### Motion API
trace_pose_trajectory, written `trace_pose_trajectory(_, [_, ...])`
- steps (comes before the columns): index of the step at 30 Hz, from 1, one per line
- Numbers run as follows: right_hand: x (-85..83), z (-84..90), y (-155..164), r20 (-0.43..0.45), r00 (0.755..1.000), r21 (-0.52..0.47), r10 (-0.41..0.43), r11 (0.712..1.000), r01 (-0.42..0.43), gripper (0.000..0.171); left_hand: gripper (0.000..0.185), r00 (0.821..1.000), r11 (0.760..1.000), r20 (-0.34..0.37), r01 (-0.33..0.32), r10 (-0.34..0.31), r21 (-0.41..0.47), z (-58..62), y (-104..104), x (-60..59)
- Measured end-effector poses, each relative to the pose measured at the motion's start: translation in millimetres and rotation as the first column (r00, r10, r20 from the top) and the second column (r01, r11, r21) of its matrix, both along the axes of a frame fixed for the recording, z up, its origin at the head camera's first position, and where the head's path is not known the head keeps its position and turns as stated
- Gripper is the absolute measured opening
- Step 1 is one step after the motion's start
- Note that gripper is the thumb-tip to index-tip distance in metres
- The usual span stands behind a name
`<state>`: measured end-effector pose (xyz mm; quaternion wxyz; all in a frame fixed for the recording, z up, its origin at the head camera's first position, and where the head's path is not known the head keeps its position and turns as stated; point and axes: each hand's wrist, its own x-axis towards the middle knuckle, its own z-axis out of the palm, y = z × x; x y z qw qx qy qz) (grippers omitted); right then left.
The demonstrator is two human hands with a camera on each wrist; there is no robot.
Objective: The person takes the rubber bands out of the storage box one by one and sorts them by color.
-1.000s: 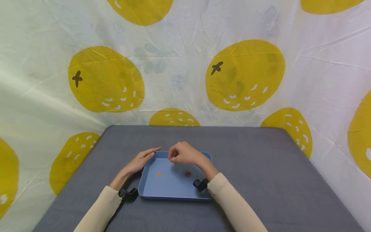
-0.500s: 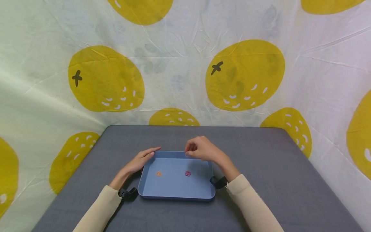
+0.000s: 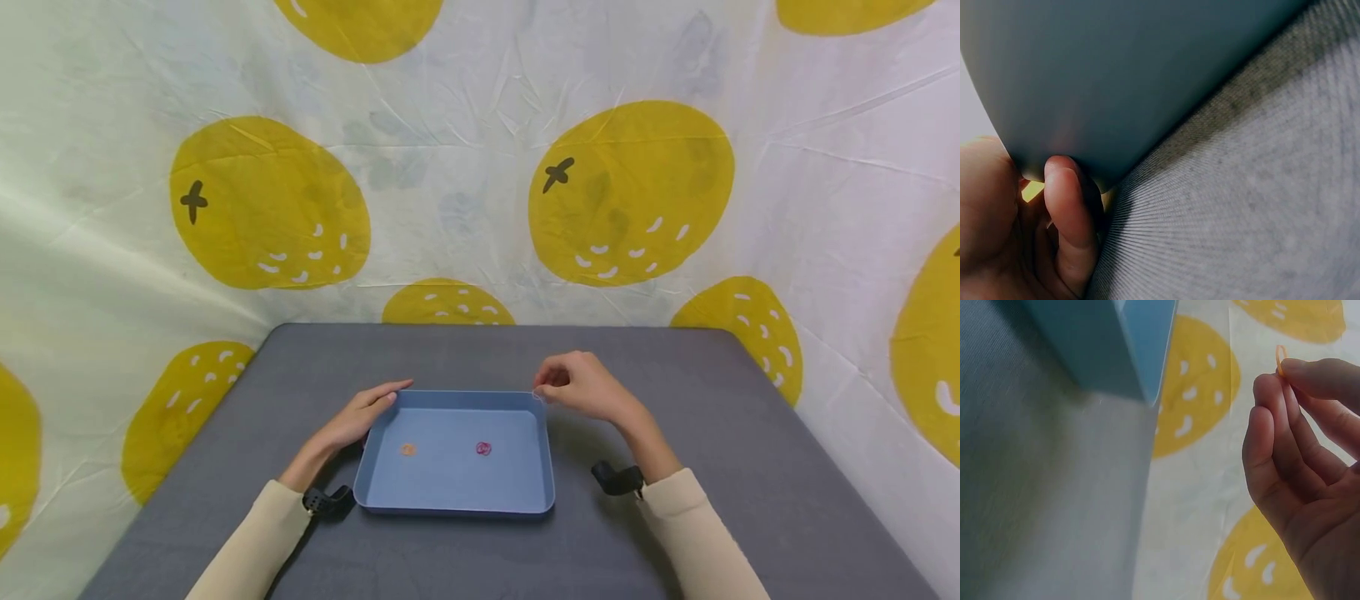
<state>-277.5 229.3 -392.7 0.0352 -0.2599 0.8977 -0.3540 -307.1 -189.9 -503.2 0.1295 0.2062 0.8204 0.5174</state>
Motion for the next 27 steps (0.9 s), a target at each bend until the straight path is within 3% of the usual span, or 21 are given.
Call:
trace_pose_trajectory(11, [1.1, -13.7, 42.4, 0.010, 0.998, -0.024, -0.068, 0.997, 0.069, 0.005, 0.045, 1.000, 1.000, 0.001, 0.000, 0.000, 0.002, 0.4, 1.2, 1.6])
trace_pose_trajectory(18, [1.1, -22.3, 58.9, 0.027, 0.998, -0.028, -0.065, 0.997, 0.066, 0.008, 0.045, 1.000, 1.000, 0.005, -0.005, 0.005, -0.007, 2.2, 1.4, 2.3])
trace_pose_trajectory(27, [-7.7, -38.3, 73.7, 0.050, 0.995, 0.024, -0.087, 0.996, 0.086, 0.006, 0.044, 1.000, 1.000, 0.001, -0.013, 0.013, -0.011, 0.9, 1.1, 0.7])
